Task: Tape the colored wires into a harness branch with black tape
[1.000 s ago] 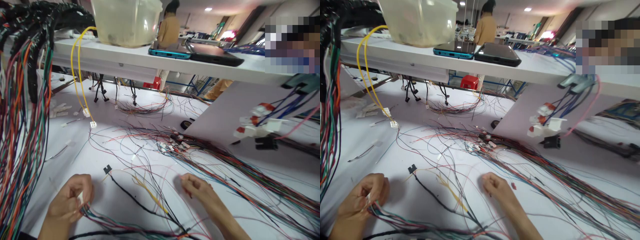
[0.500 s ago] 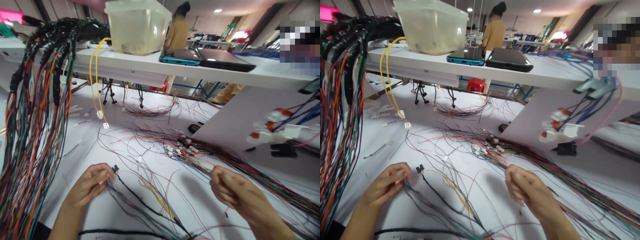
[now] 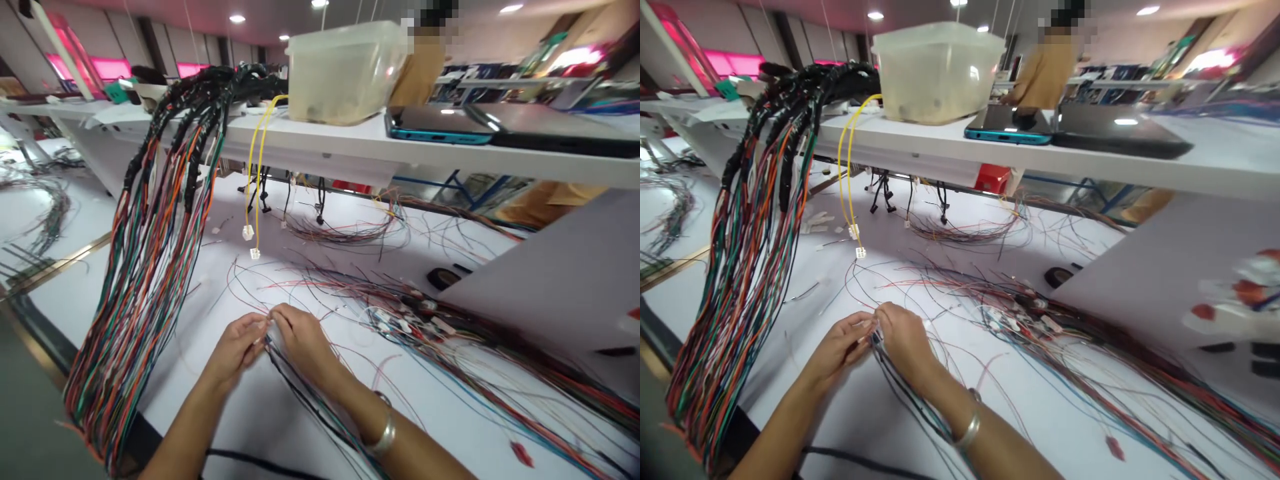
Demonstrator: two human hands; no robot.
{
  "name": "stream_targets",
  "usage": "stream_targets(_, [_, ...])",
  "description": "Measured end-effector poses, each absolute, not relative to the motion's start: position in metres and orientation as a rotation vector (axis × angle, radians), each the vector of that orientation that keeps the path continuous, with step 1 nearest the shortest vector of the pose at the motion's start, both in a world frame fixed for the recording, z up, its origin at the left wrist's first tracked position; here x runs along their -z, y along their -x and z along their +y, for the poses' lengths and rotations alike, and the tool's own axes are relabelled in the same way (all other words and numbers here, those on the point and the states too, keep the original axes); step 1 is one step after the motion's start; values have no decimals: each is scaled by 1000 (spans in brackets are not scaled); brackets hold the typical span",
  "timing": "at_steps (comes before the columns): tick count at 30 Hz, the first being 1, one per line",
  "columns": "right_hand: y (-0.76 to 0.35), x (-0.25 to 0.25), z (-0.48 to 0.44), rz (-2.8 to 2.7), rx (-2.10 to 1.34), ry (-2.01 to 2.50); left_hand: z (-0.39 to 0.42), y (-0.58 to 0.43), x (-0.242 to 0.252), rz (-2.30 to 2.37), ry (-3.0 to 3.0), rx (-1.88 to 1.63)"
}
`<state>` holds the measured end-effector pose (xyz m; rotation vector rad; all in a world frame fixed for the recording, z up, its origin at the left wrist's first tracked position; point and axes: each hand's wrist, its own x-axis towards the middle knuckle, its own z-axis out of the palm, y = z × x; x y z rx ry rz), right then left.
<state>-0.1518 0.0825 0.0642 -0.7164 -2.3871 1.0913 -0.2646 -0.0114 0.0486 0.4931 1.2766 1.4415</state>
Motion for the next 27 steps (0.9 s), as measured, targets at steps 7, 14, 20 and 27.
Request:
stream_targets(7, [131,-50,81,-2433,-934,764,-9,255,-47,1296,-457,-1549])
stream_targets(14, [132,-49,80,-2242,-1216,795,-8,254,-47,1335,-468,-1549])
stream_targets(20, [131,-57,75,-1981,-1403,864,-8,257,-42,1207,-378,-1467])
stream_targets(27, [114,-54,58,-2345,-997,641,-8,258,-41,1169,-321,-1439])
